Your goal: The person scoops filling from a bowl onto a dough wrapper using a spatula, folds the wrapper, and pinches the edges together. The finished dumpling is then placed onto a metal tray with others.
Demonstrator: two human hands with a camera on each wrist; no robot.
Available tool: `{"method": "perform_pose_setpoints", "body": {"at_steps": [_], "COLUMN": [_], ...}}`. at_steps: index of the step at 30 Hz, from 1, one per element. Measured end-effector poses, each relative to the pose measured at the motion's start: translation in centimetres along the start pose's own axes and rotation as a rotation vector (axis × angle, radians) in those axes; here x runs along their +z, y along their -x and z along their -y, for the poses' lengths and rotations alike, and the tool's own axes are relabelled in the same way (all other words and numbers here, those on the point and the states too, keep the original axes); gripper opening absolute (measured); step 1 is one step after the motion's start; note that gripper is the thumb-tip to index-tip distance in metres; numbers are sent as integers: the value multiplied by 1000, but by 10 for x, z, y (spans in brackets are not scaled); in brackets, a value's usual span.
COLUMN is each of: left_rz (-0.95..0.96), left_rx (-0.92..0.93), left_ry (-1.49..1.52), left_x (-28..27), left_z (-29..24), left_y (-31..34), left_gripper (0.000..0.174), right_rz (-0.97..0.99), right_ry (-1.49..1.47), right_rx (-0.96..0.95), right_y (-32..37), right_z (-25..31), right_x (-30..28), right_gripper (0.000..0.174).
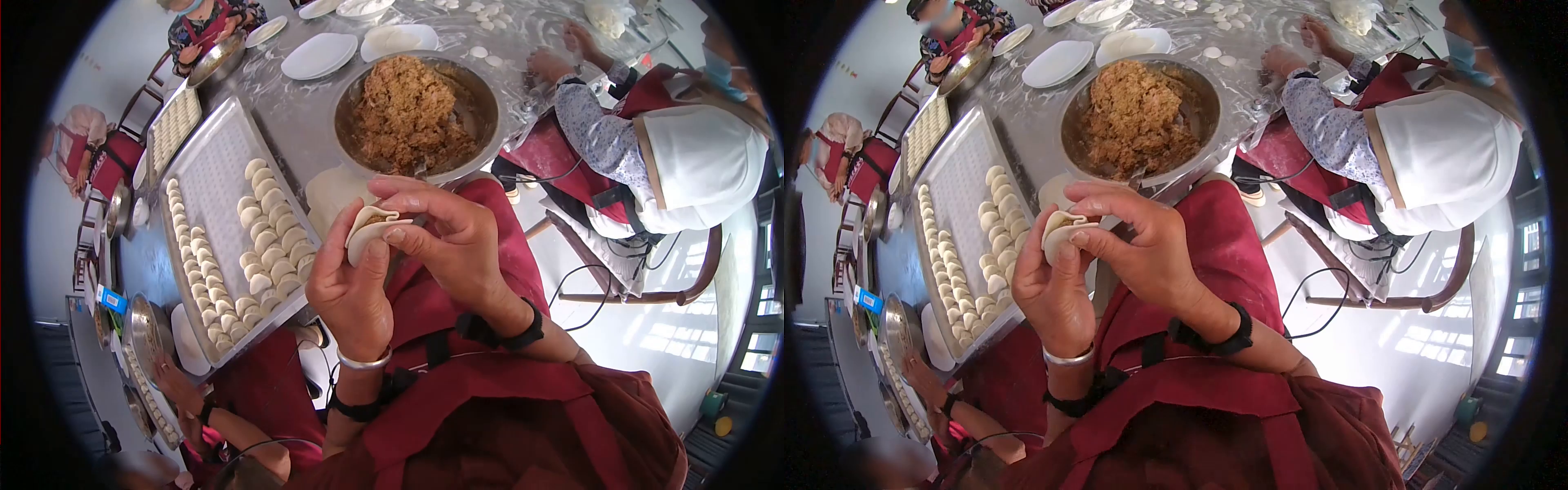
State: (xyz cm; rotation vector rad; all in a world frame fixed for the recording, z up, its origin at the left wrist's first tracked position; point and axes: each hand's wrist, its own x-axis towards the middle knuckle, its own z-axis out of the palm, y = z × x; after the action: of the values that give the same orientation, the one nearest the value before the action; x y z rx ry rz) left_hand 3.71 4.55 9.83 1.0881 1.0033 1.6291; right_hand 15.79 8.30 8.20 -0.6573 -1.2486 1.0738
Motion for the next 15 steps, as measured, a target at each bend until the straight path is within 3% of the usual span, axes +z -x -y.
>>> {"method": "perform_pose_setpoints", "body": {"at_steps": [2, 8, 15], "left_rz": [2, -8, 121], "left_rx": [-15, -64, -30], "left_ry": [0, -61, -120], "left_x": [0, -1, -12], "left_z": [-1, -5, 1], "left_y": [-1, 1, -4], "left_gripper": [44, 35, 36], "right_rz": [1, 41, 130], "right_ry": [168, 331, 363], "right_rx": [-147, -274, -254], "right_y": [-3, -6, -10], "right_z": [1, 4, 4], "right_x": [-1, -7, -19], "right_gripper": [21, 15, 20]}}
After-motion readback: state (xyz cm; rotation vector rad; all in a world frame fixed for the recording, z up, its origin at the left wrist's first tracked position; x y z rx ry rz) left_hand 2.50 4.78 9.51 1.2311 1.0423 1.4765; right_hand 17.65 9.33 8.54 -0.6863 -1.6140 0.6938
